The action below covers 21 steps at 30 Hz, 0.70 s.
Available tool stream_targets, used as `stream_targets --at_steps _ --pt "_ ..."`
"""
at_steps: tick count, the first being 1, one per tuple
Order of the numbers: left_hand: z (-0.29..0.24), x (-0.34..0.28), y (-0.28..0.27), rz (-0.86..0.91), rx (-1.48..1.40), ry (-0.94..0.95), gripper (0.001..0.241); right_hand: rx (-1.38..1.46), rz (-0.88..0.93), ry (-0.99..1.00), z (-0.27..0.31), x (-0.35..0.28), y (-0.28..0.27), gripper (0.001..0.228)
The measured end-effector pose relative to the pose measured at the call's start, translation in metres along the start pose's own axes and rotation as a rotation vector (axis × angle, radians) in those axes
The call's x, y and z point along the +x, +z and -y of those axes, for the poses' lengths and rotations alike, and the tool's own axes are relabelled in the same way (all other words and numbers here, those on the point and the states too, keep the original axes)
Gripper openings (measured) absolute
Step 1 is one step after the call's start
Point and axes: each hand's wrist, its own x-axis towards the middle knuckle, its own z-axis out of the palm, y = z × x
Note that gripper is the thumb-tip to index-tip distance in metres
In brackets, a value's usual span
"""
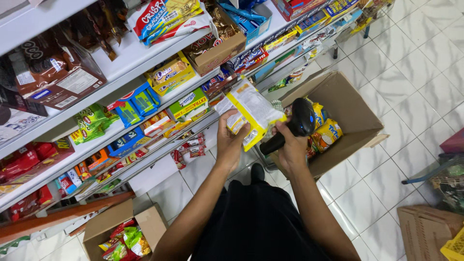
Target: The person scans barcodes on various snack packages and boxes using a handheld scanner and places the items into a cardboard box or back onto the shelves.
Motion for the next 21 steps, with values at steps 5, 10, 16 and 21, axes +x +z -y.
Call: stream_targets --at_steps 5,10,16,21 --pt "0.028 0.003 0.011 -0.183 -0.097 0.063 0.047 -0.355 -0.032 -0.056 -0.021 -0.018 0.011 0.028" --pt "0.027 0.0 0.01 -0.152 0.018 -0.068 0.052 -0.457 -0.032 -0.138 -0.024 -0.018 0.017 0.019" --pt "-0.031 0.001 -0.001 0.106 0.774 -0.375 0.046 -0.592 0.049 -0.036 0.011 -0.006 0.009 0.017" --pt "-0.062 0.013 0.006 0.193 1.01 0.596 0.072 -0.75 0.442 -0.059 0.041 0.017 -0.006 0.027"
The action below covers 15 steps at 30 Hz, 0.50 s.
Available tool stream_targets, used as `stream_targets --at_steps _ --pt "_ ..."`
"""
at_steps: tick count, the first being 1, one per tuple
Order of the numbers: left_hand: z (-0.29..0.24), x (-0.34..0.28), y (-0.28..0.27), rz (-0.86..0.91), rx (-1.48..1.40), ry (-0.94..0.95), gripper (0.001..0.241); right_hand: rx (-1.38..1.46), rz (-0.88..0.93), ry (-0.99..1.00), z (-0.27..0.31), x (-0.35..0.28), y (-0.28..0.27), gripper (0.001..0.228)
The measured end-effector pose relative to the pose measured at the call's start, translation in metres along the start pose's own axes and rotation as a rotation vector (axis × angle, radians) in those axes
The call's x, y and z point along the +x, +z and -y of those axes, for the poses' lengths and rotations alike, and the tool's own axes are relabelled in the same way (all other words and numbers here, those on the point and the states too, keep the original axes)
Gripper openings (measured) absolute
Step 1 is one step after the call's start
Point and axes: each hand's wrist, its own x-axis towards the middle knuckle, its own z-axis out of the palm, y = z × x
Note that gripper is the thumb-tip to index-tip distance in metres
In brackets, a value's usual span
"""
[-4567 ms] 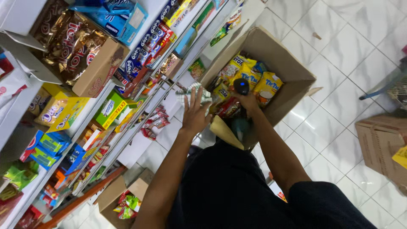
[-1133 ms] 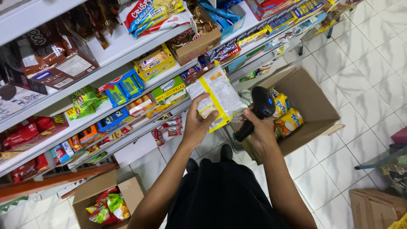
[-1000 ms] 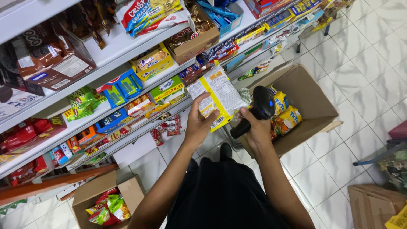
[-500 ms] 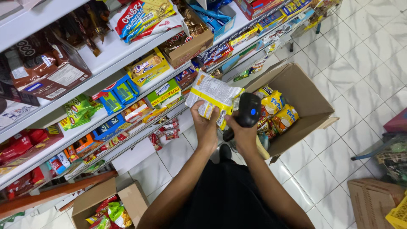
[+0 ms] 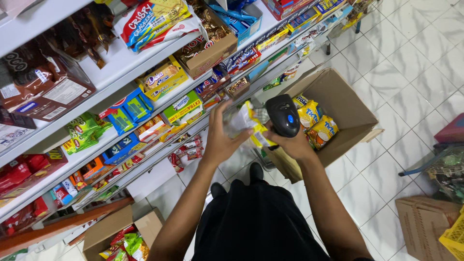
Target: The person scans barcodes on various snack packages and boxes using a handheld scanner and places the items into a cardboard box or back onto the shelves.
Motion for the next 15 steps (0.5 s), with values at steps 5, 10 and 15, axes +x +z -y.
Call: stream_targets --at_steps 5,10,15 --pt "0.029 0.011 0.009 0.408 -0.506 -0.306 0.045 0.201 0.097 0.029 -0.011 -0.002 -0.004 0.028" --pt "0.051 -0.013 0.025 0.245 -0.63 -0.528 0.024 0.446 -0.1 0.067 -0.017 -0.009 0.009 0.038" --pt "0.059 -0.022 0.029 0.124 -0.749 -0.561 0.021 0.302 -0.318 0.138 -0.022 -0.021 0.021 0.039"
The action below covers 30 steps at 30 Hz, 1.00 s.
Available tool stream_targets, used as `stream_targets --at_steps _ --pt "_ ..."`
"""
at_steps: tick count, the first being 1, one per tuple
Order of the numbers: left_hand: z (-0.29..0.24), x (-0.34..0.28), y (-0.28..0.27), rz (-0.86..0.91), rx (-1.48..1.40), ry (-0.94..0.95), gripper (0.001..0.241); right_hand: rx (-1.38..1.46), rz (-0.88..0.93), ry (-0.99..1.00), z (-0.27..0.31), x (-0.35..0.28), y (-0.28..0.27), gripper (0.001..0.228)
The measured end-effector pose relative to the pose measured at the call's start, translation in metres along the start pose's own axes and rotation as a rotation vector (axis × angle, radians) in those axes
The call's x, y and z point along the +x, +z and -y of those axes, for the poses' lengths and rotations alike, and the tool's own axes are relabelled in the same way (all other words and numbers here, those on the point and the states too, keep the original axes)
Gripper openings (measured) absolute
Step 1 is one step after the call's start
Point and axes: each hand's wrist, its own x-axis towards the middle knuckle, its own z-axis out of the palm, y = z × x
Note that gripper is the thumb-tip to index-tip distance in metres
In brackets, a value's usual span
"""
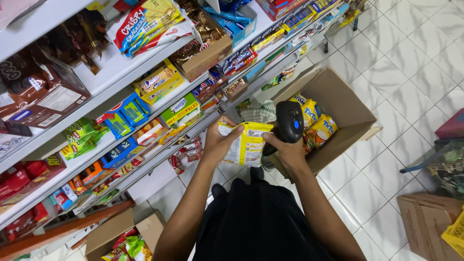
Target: The person scans barcodes on various snack packages and boxes using a handheld scanner and places the items into a cardboard box or back onto the shelves.
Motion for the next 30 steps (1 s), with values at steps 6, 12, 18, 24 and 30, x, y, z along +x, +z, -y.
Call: stream_targets --at_steps 6,12,18,24,30 --pt "0.0 0.0 0.006 -0.045 -0.133 -0.051 0.021 0.028 -0.026 -0.043 -0.011 0.008 0.004 0.032" --pt "0.001 0.002 0.005 -0.085 -0.175 -0.22 0.018 0.264 0.02 -0.004 -0.022 0.013 0.003 0.032" --pt "0.001 0.0 -0.004 0.002 -0.139 -0.226 0.015 0.185 0.067 -0.056 -0.033 0.017 -0.007 0.034" --pt "0.0 -0.001 -0.001 -0.028 -0.107 -0.204 0.014 0.064 0.027 0.003 -0.019 0.017 -0.002 0.032" --pt "-0.002 -0.005 0.003 -0.023 -0.097 -0.189 0.018 -0.015 -0.01 0.082 -0.003 0.009 0.001 0.032"
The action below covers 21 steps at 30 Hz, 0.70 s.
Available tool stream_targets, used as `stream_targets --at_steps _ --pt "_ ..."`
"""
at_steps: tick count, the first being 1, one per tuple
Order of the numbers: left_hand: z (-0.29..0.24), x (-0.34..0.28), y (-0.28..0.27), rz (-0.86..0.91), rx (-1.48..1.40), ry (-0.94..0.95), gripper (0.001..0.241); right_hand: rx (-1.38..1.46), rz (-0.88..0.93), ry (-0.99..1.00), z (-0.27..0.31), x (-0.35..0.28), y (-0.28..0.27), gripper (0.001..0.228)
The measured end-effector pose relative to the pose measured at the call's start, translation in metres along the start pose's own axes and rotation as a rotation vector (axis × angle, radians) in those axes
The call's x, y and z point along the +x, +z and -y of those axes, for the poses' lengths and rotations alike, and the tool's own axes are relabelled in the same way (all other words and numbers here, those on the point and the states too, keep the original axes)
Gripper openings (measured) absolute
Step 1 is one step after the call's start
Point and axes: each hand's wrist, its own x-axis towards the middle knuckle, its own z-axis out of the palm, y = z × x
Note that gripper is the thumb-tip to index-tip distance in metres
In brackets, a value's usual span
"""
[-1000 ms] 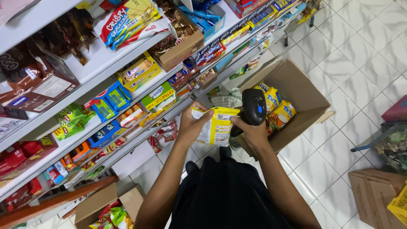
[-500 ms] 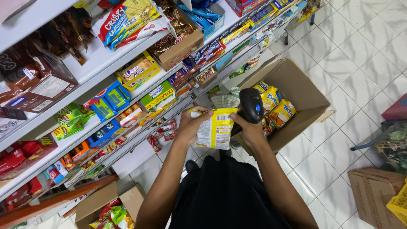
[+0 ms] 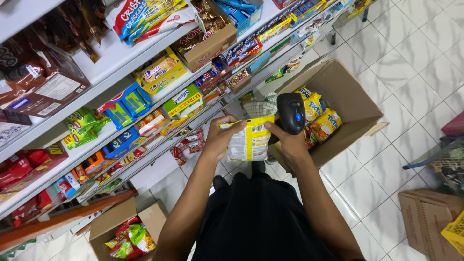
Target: The person scans barcodes on various snack packages and boxes using a handheld scanner and places the items into a cardboard box or back onto the shelves.
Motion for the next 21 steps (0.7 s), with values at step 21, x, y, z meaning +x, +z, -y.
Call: stream_targets --at_steps 21 --pt "0.029 0.009 -0.034 -0.309 -0.242 0.166 0.018 -0.649 0.454 -0.085 0.016 -0.033 0.011 0.021"
